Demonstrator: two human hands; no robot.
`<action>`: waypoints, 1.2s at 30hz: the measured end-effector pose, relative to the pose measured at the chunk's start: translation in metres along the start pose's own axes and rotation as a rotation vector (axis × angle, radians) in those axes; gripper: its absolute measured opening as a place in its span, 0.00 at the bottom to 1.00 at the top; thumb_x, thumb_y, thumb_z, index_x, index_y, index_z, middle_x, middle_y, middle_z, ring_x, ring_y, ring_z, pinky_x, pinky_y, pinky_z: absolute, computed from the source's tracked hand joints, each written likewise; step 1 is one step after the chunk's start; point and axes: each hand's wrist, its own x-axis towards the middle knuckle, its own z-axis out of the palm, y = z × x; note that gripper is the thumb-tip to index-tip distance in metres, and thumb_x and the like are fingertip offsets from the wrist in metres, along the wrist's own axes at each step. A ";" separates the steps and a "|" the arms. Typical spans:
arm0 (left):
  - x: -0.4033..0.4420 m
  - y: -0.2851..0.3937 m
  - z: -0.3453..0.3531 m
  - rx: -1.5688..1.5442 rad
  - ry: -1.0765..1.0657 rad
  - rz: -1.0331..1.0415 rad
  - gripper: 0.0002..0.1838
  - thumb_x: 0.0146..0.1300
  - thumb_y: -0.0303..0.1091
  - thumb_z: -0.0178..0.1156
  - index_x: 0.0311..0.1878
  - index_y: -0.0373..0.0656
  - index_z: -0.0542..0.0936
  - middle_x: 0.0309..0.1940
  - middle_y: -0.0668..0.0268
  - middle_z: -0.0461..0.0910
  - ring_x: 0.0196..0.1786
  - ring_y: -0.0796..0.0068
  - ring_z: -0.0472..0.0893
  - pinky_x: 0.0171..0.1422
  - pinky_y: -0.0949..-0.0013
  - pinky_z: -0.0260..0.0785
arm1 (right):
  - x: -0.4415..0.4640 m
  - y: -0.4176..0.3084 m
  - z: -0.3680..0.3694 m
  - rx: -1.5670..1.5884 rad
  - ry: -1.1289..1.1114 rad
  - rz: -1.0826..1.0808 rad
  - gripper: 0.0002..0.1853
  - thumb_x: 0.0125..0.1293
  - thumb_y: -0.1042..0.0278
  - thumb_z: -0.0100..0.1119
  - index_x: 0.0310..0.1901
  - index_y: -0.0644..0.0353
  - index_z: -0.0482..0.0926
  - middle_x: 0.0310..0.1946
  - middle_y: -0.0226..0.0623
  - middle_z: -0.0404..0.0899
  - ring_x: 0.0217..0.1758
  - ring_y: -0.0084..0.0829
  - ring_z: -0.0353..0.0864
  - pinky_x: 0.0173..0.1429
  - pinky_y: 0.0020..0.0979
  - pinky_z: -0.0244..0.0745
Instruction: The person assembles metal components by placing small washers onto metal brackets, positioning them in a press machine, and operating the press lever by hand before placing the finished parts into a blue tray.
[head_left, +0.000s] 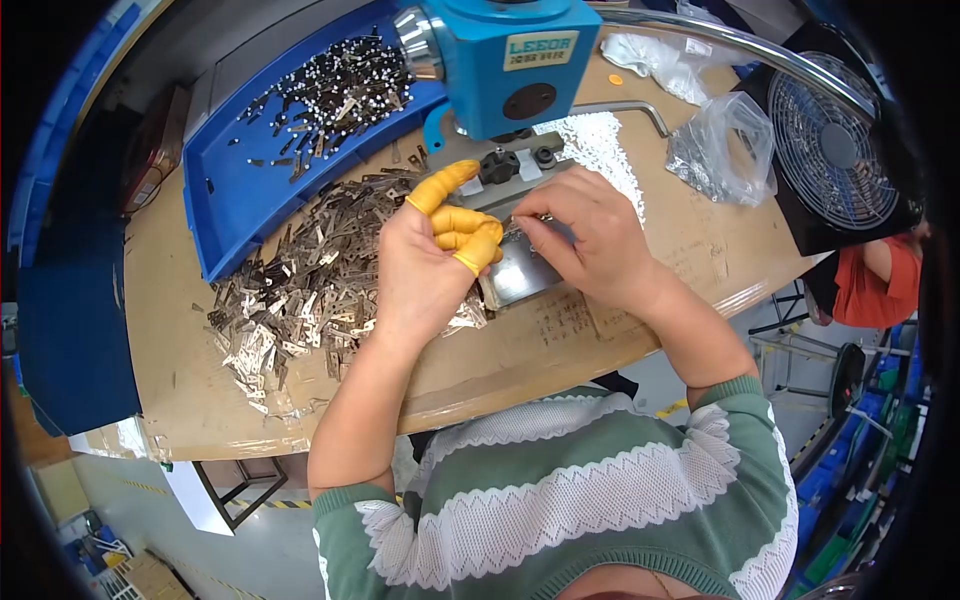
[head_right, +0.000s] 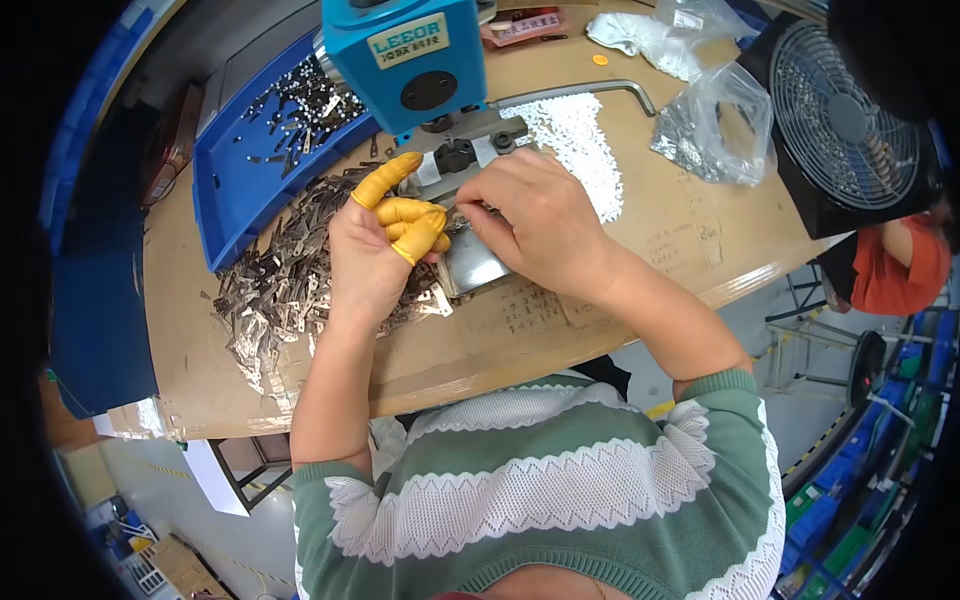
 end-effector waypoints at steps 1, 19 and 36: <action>0.000 0.000 0.000 0.000 -0.003 0.004 0.27 0.55 0.19 0.59 0.60 0.34 0.66 0.30 0.64 0.81 0.27 0.79 0.80 0.28 0.80 0.71 | -0.001 0.000 0.002 -0.050 0.031 -0.029 0.06 0.50 0.77 0.62 0.30 0.60 0.77 0.24 0.36 0.74 0.30 0.39 0.73 0.35 0.34 0.68; 0.063 0.023 -0.008 0.009 -0.016 -0.004 0.36 0.48 0.14 0.50 0.64 0.25 0.55 0.27 0.59 0.78 0.20 0.80 0.72 0.20 0.78 0.59 | 0.003 0.011 -0.064 0.124 0.281 0.228 0.06 0.55 0.76 0.63 0.35 0.65 0.81 0.31 0.32 0.81 0.32 0.18 0.76 0.39 0.21 0.71; 0.067 0.011 -0.014 -0.011 -0.055 -0.019 0.33 0.54 0.17 0.52 0.65 0.27 0.55 0.30 0.58 0.78 0.21 0.79 0.73 0.20 0.79 0.60 | -0.080 0.001 -0.084 0.065 0.479 -0.011 0.12 0.62 0.63 0.54 0.37 0.65 0.75 0.40 0.51 0.75 0.41 0.44 0.77 0.47 0.40 0.74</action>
